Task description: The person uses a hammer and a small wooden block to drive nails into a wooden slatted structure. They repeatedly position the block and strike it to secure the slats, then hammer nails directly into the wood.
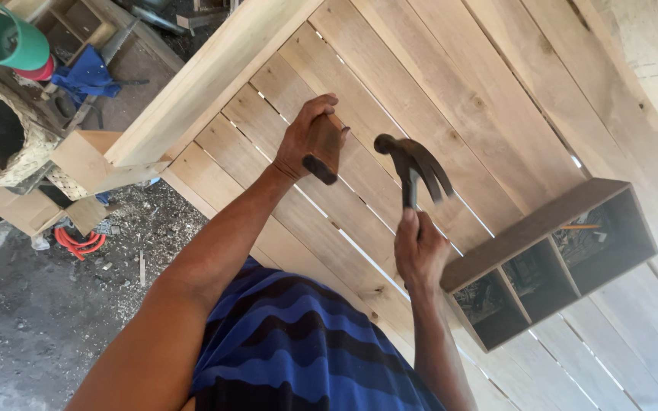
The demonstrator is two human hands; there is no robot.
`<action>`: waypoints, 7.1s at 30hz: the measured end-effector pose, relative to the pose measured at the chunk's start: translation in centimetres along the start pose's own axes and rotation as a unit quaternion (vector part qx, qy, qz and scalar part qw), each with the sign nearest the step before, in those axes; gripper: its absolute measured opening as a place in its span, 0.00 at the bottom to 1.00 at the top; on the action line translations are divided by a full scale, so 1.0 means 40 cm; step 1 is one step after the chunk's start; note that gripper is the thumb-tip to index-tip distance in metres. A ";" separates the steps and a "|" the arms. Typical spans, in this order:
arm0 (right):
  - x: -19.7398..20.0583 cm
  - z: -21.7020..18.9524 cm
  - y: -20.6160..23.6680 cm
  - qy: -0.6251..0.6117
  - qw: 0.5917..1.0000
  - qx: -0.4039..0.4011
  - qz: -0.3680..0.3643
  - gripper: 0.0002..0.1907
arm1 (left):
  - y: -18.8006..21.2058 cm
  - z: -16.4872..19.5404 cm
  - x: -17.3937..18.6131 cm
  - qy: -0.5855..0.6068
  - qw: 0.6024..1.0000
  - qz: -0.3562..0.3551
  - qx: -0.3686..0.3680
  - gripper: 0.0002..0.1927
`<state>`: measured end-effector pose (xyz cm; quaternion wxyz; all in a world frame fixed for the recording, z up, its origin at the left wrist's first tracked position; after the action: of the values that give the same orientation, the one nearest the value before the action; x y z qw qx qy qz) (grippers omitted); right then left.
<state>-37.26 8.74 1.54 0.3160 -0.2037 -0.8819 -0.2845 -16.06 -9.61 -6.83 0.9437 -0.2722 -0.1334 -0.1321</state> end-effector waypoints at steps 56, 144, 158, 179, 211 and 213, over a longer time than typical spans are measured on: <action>-0.059 -0.045 -0.252 0.126 0.986 0.105 0.019 0.26 | -0.086 -0.048 0.030 -0.214 0.969 -0.124 -0.004 0.38; -0.292 -0.444 -0.421 0.281 0.936 0.205 -0.047 0.31 | -0.041 -0.016 0.183 -0.203 0.926 -0.296 -0.117 0.29; -0.004 0.033 0.041 0.148 0.975 -0.126 0.108 0.33 | 0.026 0.017 0.132 -0.249 0.910 -0.293 -0.154 0.43; 0.046 0.588 0.818 -0.076 0.877 -0.423 0.216 0.30 | 0.168 0.210 0.083 -0.223 0.898 -0.256 -0.279 0.33; 0.233 0.940 0.731 -0.015 0.892 -0.317 0.320 0.33 | 0.587 0.556 -0.325 -0.141 0.860 -0.374 -0.316 0.36; 0.233 0.931 0.733 -0.021 0.893 -0.326 0.309 0.34 | 0.588 0.554 -0.322 -0.157 0.863 -0.361 -0.318 0.35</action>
<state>-44.59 56.04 -5.05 0.2855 -0.5629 -0.6390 -0.4397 -24.44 24.04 -4.17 0.6590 -0.5070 -0.3193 -0.4547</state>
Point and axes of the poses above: each hand's wrist, its own y-axis away from the middle knuckle, its own x-axis out of the back of the hand, z = x × y, the point moved 7 cm from there along -y, towards the middle knuckle, and after that the axes turned 7 degrees about -x, right-handed, at the moved point
